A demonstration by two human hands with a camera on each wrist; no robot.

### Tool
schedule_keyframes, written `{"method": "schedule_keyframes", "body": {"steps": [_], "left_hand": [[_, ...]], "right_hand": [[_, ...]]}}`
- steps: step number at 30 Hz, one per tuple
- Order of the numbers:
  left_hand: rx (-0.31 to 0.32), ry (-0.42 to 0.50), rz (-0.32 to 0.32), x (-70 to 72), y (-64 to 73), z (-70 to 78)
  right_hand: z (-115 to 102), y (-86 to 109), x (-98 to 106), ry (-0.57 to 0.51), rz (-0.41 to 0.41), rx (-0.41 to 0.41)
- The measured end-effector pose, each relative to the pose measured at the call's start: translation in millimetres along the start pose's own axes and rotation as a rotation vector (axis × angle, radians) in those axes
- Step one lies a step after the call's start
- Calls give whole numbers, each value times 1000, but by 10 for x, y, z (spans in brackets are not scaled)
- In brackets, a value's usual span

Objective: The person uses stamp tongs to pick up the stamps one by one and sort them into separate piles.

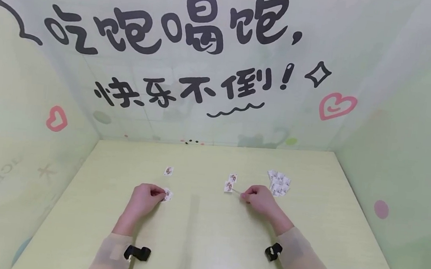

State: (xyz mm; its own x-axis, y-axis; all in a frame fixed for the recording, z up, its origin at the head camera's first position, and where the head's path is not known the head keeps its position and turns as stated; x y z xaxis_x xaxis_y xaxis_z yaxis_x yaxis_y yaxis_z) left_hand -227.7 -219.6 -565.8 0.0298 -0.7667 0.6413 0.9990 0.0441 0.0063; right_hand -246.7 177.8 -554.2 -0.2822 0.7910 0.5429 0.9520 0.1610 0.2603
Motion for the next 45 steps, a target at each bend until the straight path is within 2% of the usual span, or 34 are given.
{"method": "schedule_keyframes", "body": {"steps": [8, 12, 34, 45], "left_hand": [[15, 9, 3, 9, 20, 2], [26, 15, 4, -3, 23, -4], [33, 19, 17, -7, 6, -1], [49, 19, -1, 1, 12, 11]], "right_hand": [[3, -82, 111, -30, 103, -63], [0, -114, 137, -53, 126, -84], [53, -101, 111, 1, 103, -115], [31, 15, 177, 87, 100, -73]]}}
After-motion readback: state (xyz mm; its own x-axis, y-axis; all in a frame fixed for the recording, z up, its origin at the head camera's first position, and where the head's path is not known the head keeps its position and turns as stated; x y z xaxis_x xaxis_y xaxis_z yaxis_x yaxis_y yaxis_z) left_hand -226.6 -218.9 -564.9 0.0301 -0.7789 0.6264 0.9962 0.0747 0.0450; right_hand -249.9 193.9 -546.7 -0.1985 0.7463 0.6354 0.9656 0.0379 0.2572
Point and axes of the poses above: each hand's wrist, its own y-axis away from the middle knuckle, its own x-axis out of the back of the hand, z = x × y, the point moved 2 cm from there along -y, towards the middle knuckle, and after that the axes turned 4 degrees about y, right-handed, at the moved point
